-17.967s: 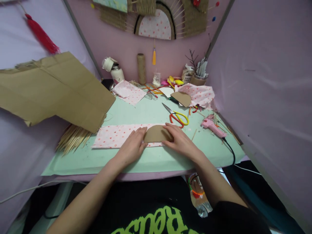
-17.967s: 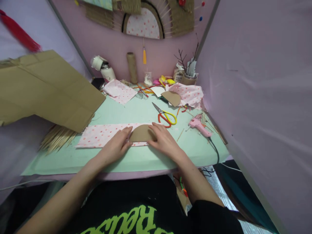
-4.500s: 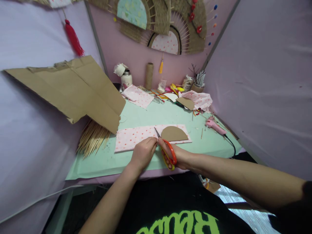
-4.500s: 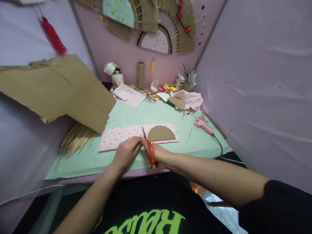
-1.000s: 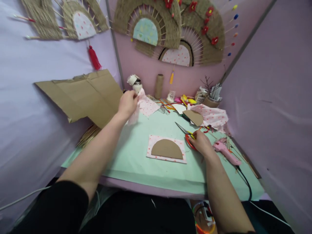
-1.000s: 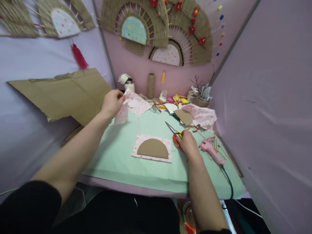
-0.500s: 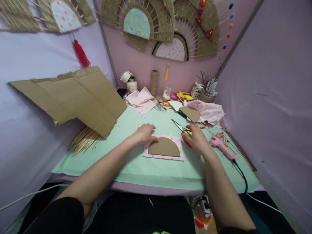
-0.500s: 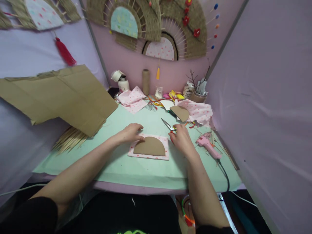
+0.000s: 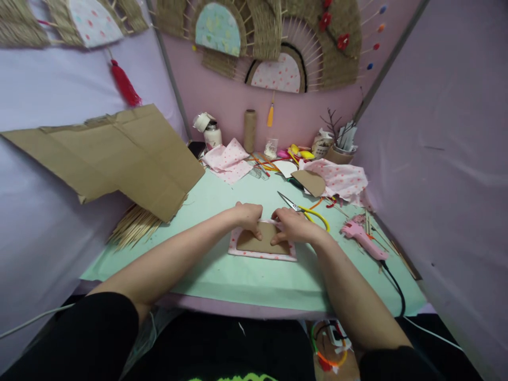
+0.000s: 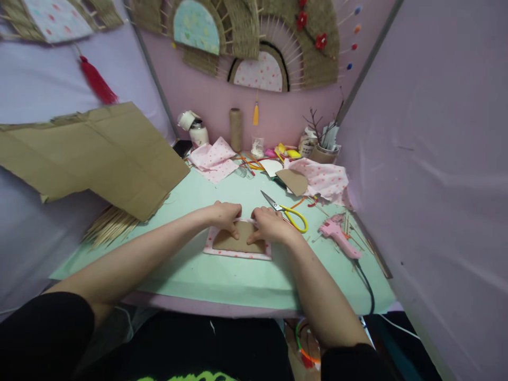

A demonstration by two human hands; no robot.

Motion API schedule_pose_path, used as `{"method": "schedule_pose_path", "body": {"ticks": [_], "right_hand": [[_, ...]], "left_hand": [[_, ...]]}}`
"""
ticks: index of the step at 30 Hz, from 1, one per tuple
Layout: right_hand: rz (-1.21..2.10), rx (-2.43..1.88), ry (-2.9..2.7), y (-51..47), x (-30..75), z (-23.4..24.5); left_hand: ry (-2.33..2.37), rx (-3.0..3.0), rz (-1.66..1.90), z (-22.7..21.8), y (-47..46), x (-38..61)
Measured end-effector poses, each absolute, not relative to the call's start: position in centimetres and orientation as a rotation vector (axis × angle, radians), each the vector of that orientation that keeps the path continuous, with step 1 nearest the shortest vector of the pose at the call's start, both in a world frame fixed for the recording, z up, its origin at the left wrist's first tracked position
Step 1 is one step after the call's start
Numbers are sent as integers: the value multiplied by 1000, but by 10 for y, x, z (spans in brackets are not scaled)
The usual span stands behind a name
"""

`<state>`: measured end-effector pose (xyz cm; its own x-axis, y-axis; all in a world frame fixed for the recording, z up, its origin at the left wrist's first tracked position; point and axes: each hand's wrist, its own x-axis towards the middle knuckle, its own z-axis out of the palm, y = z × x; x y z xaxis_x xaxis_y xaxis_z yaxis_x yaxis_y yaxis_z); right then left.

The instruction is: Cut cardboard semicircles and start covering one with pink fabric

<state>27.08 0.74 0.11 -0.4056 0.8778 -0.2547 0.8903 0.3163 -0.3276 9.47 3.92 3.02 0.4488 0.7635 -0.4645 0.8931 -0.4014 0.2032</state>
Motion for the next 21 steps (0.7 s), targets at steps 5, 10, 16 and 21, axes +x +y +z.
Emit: {"method": "schedule_pose_path", "body": {"ticks": [5, 10, 16, 21], "right_hand": [[-652, 1690, 2533, 8, 272, 0], [-680, 1668, 2600, 6, 274, -1], [-1064, 1698, 2675, 2, 280, 2], [-1378, 1758, 2679, 2, 279, 7]], "left_hand": [[1391, 2280, -444, 32, 39, 97], [1403, 2353, -469, 26, 39, 96], [1384, 2402, -405, 26, 35, 89], [1351, 2427, -293, 34, 25, 84]]}}
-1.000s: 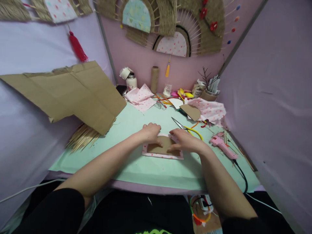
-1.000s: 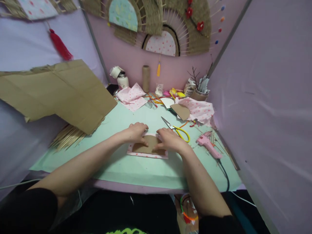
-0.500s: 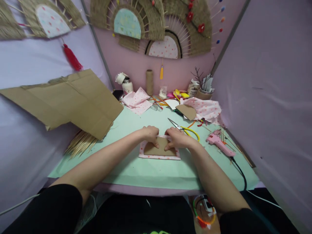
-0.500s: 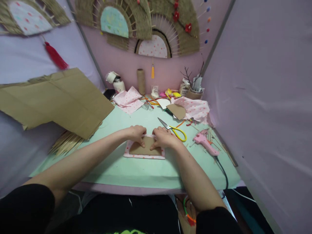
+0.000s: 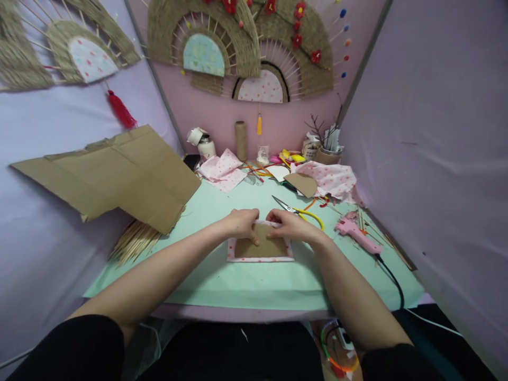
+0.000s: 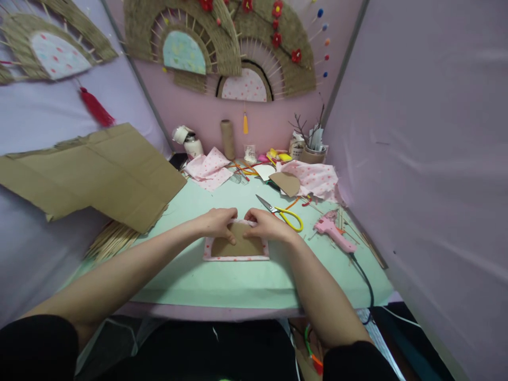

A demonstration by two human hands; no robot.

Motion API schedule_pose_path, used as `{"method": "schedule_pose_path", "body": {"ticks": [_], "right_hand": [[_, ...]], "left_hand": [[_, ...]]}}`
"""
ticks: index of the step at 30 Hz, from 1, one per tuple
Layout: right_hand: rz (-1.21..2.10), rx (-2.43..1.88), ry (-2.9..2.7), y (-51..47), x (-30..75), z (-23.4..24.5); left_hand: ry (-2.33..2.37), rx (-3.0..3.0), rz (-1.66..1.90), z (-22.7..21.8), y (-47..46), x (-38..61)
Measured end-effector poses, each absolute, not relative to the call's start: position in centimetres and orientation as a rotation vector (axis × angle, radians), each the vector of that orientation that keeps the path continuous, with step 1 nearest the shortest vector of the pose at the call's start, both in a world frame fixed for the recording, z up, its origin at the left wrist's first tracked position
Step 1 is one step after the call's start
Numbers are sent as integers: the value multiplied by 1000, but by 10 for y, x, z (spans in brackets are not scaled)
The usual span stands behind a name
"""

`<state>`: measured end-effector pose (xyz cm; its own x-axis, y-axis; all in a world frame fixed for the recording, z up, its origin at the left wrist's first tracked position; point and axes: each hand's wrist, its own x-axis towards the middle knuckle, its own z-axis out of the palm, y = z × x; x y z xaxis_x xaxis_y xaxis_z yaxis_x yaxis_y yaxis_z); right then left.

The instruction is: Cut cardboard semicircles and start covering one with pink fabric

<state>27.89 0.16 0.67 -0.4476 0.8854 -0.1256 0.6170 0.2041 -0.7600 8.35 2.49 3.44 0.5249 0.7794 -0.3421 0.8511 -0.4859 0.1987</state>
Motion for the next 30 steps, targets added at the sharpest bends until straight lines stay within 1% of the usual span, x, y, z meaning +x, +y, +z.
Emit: {"method": "schedule_pose_path", "body": {"ticks": [3, 6, 10, 12, 14, 15, 17, 18, 19, 22, 23, 25, 27, 30], "right_hand": [[1167, -1359, -2071, -1, 278, 12], [1188, -1204, -2053, -6, 276, 22], [1036, -1144, -2076, -14, 268, 43], [941, -1096, -2053, -14, 266, 55], [859, -1026, -1910, -9, 268, 66], [828, -1012, -1790, -4, 270, 70], [834, -1011, -1547, 8, 274, 73], [895, -1016, -1465, 13, 274, 72], [996, -1007, -1425, 18, 272, 69], [1396, -920, -1418, 25, 251, 48], [1490, -887, -1413, 25, 241, 38], [1531, -858, -1369, 24, 219, 20], [1451, -926, -1294, 24, 203, 6], [1249, -1041, -1260, 24, 194, -6]], "left_hand": [[1348, 2440, -223, 48, 18, 80], [1331, 2458, -208, 72, 13, 80], [1183, 2615, -295, 105, 7, 80], [1144, 2598, -300, 116, 6, 75], [1150, 2475, -154, 122, 9, 64], [1143, 2375, -14, 122, 12, 56], [1037, 2097, 349, 114, 18, 40], [947, 1893, 520, 107, 21, 32], [878, 1676, 710, 97, 25, 26], [784, 1226, 1003, 58, 32, 18], [790, 1131, 1058, 44, 34, 19], [842, 1013, 1104, 18, 36, 24], [889, 975, 1131, -1, 36, 29], [916, 1019, 1124, -13, 34, 32]]}}
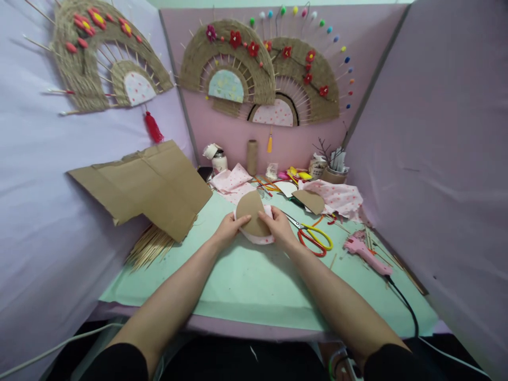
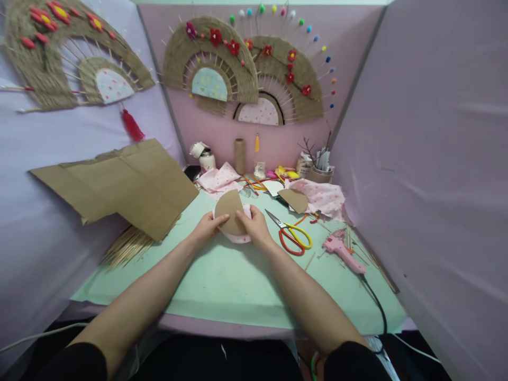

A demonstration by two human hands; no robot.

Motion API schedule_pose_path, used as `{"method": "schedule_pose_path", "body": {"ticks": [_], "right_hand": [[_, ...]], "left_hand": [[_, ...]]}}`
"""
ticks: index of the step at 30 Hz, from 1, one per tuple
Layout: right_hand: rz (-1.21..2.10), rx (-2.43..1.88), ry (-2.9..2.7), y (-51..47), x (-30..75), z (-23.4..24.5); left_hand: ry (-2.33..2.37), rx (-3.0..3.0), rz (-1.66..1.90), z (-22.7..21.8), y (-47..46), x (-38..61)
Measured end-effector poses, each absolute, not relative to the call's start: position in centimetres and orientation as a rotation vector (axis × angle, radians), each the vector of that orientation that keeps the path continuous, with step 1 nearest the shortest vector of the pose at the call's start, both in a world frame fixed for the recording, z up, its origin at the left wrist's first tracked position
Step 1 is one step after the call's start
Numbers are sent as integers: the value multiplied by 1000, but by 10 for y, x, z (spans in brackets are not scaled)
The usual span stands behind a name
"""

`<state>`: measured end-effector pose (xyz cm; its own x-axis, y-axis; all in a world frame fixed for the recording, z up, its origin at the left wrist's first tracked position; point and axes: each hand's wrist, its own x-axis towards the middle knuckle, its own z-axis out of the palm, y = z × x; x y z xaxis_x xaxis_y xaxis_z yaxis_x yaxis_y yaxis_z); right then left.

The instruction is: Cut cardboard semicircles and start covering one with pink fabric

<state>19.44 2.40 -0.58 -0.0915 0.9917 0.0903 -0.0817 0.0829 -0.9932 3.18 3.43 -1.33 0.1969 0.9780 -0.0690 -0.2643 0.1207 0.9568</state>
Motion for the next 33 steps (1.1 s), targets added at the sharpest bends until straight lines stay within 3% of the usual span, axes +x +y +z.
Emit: {"method": "schedule_pose_path", "body": {"ticks": [4, 16, 25, 29, 33], "right_hand": [[1130, -944, -1288, 25, 200, -8], [1211, -653, -1211, 29, 205, -10], [1182, -689, -1215, 28, 203, -11], [1005, -861, -1295, 30, 204, -15], [497, -1100, -1409, 26, 205, -18]], "left_hand": [[868, 1093, 1113, -14, 30, 30], [781, 1188, 1041, -20, 28, 23], [650, 956, 1028, -7, 22, 26], [629, 874, 1002, -12, 24, 29], [621, 808, 1115, -19, 29, 33]]}}
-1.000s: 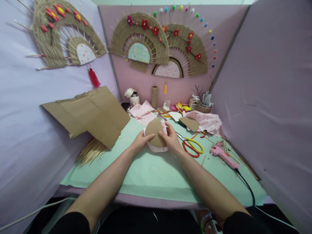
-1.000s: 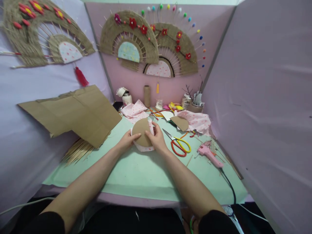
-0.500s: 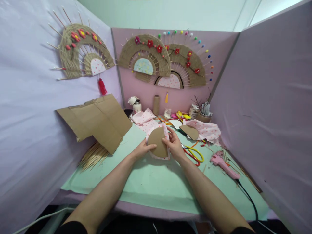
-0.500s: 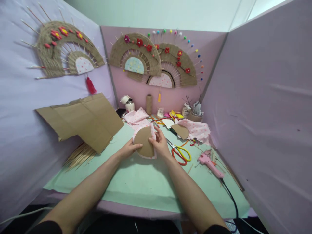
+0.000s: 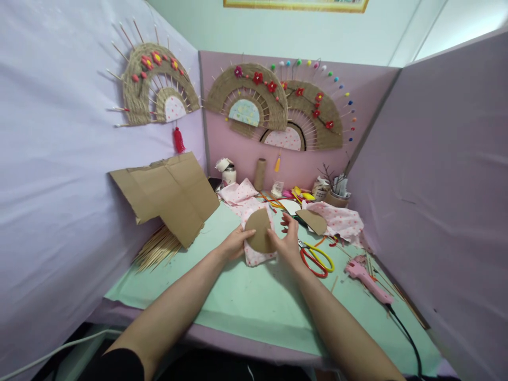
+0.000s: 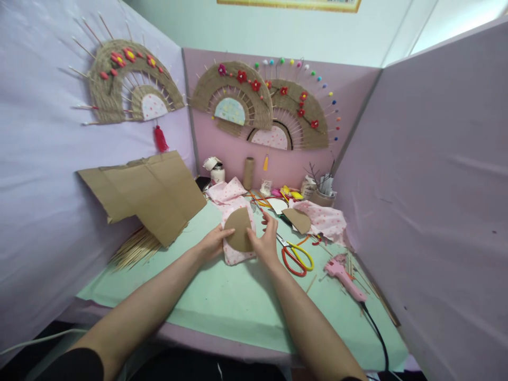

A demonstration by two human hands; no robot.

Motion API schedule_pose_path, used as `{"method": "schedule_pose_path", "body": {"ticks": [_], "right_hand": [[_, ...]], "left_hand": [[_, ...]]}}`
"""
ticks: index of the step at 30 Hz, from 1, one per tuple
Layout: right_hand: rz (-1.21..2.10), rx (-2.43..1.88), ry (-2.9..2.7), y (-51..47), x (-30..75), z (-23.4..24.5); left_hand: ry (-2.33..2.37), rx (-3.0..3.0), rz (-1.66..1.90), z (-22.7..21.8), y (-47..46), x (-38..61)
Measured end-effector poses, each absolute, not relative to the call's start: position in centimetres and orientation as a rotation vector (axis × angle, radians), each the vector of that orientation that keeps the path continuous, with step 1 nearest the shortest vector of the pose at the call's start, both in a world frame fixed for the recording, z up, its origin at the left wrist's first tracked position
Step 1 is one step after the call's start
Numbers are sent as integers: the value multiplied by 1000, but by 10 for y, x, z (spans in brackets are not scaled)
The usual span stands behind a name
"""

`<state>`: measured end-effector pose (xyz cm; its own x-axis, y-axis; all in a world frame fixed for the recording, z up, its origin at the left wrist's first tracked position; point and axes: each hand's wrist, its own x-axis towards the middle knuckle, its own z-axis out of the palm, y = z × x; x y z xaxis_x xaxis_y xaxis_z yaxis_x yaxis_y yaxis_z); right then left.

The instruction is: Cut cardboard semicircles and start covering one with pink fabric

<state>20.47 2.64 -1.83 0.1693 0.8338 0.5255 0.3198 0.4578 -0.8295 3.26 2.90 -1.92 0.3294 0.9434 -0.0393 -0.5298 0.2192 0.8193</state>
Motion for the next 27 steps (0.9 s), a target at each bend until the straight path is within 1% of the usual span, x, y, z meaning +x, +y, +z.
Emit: {"method": "schedule_pose_path", "body": {"ticks": [1, 3, 6, 12, 17, 23, 27], "right_hand": [[409, -1112, -1456, 25, 204, -19], [378, -1105, -1546, 23, 201, -20], [550, -1124, -1559, 24, 197, -24], [875, -1145, -1372, 32, 192, -33], [1097, -1104, -1200, 39, 205, -26], [957, -1288, -1051, 63, 242, -19], [795, -1386, -1143, 64, 247, -21]], "left_hand": [[617, 799, 1150, -21, 30, 33], [601, 788, 1192, -22, 31, 33], [580, 792, 1174, -24, 30, 33], [487, 757, 1097, -25, 30, 35], [438, 616, 1097, -24, 41, 25], [309, 521, 1013, -16, 51, -6], [283, 555, 907, -11, 43, -6]]}}
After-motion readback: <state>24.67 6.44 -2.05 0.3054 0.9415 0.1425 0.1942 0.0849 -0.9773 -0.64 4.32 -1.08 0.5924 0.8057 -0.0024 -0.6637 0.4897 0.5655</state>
